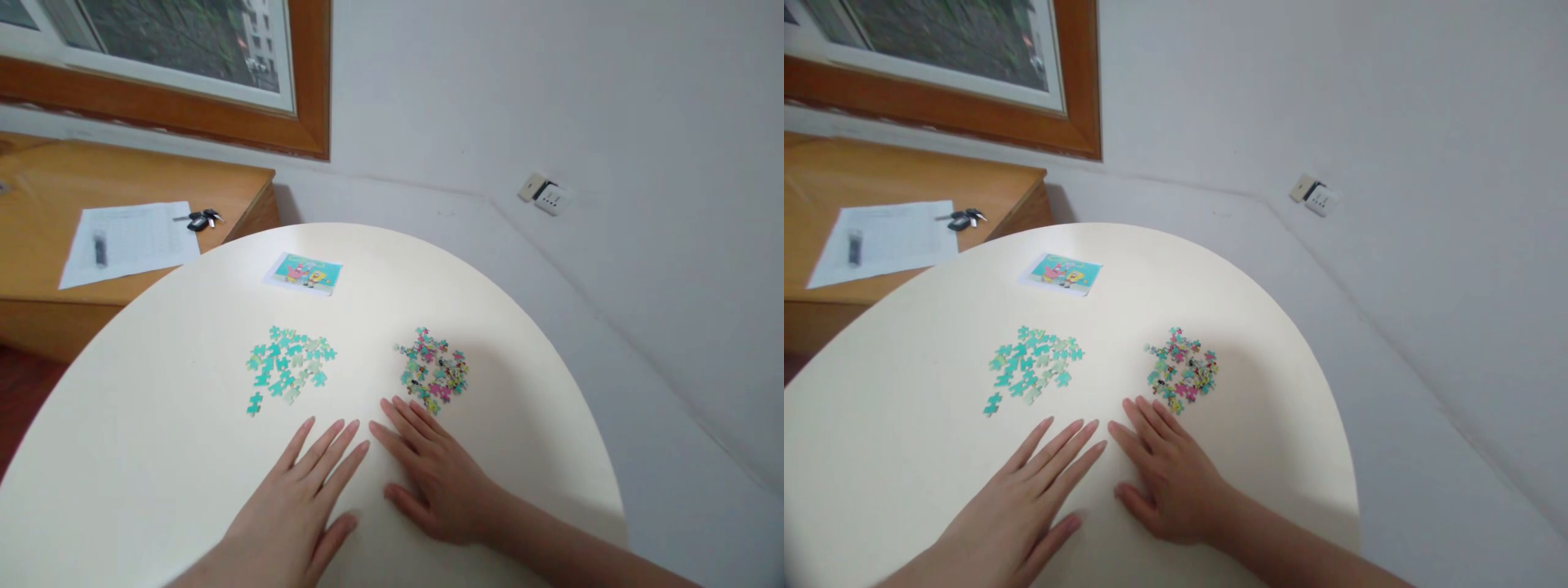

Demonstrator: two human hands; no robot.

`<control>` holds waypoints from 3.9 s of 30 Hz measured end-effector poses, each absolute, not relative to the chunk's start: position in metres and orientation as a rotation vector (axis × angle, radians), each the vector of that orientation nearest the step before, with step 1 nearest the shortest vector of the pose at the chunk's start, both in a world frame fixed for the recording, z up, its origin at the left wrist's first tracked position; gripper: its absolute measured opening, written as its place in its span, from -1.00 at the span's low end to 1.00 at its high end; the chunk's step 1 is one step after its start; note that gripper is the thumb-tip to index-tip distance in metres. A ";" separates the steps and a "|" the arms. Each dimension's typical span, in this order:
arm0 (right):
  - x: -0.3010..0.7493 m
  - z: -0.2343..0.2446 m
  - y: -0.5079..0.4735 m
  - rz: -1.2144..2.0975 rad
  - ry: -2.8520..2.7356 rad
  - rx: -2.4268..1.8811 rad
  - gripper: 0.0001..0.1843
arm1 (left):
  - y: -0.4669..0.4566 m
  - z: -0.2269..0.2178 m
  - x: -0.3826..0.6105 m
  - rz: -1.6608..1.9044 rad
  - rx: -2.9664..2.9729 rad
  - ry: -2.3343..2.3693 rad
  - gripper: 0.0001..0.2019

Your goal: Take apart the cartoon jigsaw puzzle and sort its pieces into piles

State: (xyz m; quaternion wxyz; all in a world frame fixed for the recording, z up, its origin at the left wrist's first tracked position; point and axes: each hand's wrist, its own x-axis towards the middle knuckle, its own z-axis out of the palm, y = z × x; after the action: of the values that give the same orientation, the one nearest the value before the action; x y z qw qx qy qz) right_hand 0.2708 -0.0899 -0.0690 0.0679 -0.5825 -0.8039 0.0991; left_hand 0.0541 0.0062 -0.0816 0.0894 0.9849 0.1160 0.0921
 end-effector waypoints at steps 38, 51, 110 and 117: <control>0.246 -0.086 -0.010 -0.156 -2.064 -1.547 -0.84 | 0.068 -0.086 0.074 0.390 2.761 1.534 -0.31; 0.250 -0.083 -0.010 -0.096 -2.070 -1.644 -0.86 | 0.082 -0.092 0.105 0.397 2.902 1.338 -0.58; 0.273 -0.093 -0.010 -0.224 -2.029 -2.036 -0.55 | 0.052 -0.084 0.114 0.332 2.919 0.497 -0.51; 0.274 -0.094 -0.010 -0.229 -2.042 -2.023 -0.55 | 0.051 -0.084 0.113 0.335 2.926 0.530 -0.52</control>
State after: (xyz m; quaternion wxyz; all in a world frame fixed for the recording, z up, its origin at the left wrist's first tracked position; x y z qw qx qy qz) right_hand 0.2741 -0.0101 -0.0936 0.1286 -0.6957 -0.7023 -0.0787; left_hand 0.1133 0.0513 -0.0844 0.0745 0.9751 0.1765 0.1117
